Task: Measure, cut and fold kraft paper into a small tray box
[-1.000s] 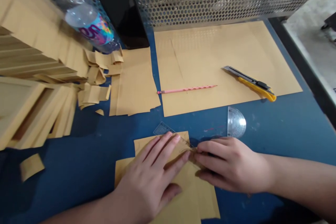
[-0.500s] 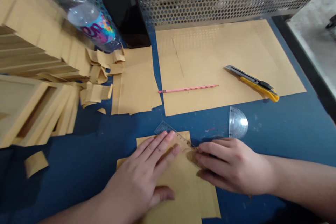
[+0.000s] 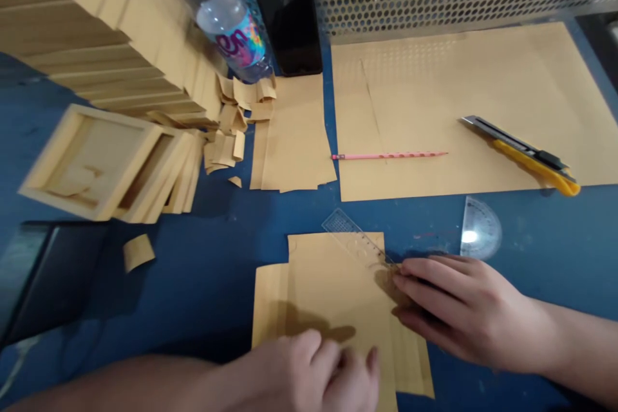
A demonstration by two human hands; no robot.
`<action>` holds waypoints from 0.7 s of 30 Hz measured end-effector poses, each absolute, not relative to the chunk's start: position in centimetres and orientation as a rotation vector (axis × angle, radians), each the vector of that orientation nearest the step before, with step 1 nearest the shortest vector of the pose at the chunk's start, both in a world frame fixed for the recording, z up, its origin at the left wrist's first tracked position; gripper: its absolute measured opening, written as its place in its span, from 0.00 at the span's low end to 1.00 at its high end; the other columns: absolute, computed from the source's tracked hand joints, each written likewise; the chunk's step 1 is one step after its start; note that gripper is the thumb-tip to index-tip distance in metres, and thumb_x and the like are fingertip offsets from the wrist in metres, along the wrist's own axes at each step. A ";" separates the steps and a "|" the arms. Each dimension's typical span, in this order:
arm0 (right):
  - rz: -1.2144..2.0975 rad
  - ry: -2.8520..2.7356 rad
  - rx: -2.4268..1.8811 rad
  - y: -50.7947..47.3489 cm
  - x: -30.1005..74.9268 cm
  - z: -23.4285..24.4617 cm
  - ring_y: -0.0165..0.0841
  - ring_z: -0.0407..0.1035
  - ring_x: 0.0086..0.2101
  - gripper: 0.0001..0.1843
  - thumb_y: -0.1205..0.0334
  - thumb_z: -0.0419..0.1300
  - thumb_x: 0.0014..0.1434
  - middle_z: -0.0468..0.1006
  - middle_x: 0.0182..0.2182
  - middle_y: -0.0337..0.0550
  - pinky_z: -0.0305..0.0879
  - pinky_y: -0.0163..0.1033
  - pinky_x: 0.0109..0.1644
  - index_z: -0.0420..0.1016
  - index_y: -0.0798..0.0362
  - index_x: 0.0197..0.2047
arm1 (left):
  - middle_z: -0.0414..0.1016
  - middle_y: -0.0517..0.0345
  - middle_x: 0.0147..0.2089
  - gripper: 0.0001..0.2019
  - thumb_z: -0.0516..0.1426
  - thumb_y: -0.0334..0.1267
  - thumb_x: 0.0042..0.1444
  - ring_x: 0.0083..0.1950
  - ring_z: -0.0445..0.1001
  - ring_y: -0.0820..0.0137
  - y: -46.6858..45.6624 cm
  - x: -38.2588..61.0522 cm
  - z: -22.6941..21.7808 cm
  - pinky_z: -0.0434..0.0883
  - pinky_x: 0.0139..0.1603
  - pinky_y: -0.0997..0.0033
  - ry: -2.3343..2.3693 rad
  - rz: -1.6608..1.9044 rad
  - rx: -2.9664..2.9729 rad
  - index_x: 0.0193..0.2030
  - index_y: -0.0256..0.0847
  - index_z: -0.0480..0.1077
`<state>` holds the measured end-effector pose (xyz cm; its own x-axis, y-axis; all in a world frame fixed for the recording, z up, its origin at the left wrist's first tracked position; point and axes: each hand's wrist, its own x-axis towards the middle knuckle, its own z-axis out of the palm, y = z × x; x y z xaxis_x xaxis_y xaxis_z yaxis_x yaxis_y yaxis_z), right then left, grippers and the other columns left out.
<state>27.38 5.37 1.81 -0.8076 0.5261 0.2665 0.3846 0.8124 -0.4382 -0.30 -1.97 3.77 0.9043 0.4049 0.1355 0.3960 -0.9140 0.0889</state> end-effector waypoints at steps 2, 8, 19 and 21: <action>0.505 -2.620 -0.671 5.5 27.3 1.9 0.36 0.80 0.38 0.09 0.64 0.57 0.74 0.82 0.42 0.49 0.81 0.41 0.40 0.78 0.58 0.48 | 0.83 0.54 0.52 0.15 0.56 0.31 0.68 0.36 0.78 0.71 -1.1 -0.3 3.2 0.79 0.34 0.71 0.727 0.408 2.886 0.58 0.38 0.77; 0.522 -2.636 -0.673 5.5 27.4 1.9 0.37 0.80 0.40 0.08 0.64 0.59 0.73 0.82 0.43 0.49 0.81 0.41 0.42 0.78 0.58 0.49 | 0.73 0.60 0.27 0.15 0.62 0.38 0.64 0.21 0.66 0.70 0.2 -1.6 2.8 0.67 0.17 0.66 0.464 0.513 2.933 0.55 0.34 0.77; 0.509 -2.625 -0.669 5.8 27.0 2.2 0.36 0.80 0.40 0.10 0.65 0.56 0.74 0.85 0.40 0.45 0.79 0.42 0.41 0.79 0.58 0.50 | 0.81 0.60 0.60 0.13 0.53 0.34 0.75 0.64 0.76 0.72 1.5 -0.2 3.9 0.73 0.69 0.73 0.540 0.384 2.263 0.58 0.44 0.76; 0.457 -2.652 -0.618 6.1 26.9 2.4 0.37 0.80 0.42 0.11 0.66 0.55 0.75 0.85 0.42 0.44 0.78 0.43 0.41 0.80 0.55 0.47 | 0.82 0.58 0.60 0.16 0.53 0.29 0.74 0.61 0.80 0.73 1.3 -0.4 4.1 0.78 0.63 0.75 0.677 0.287 1.764 0.64 0.44 0.71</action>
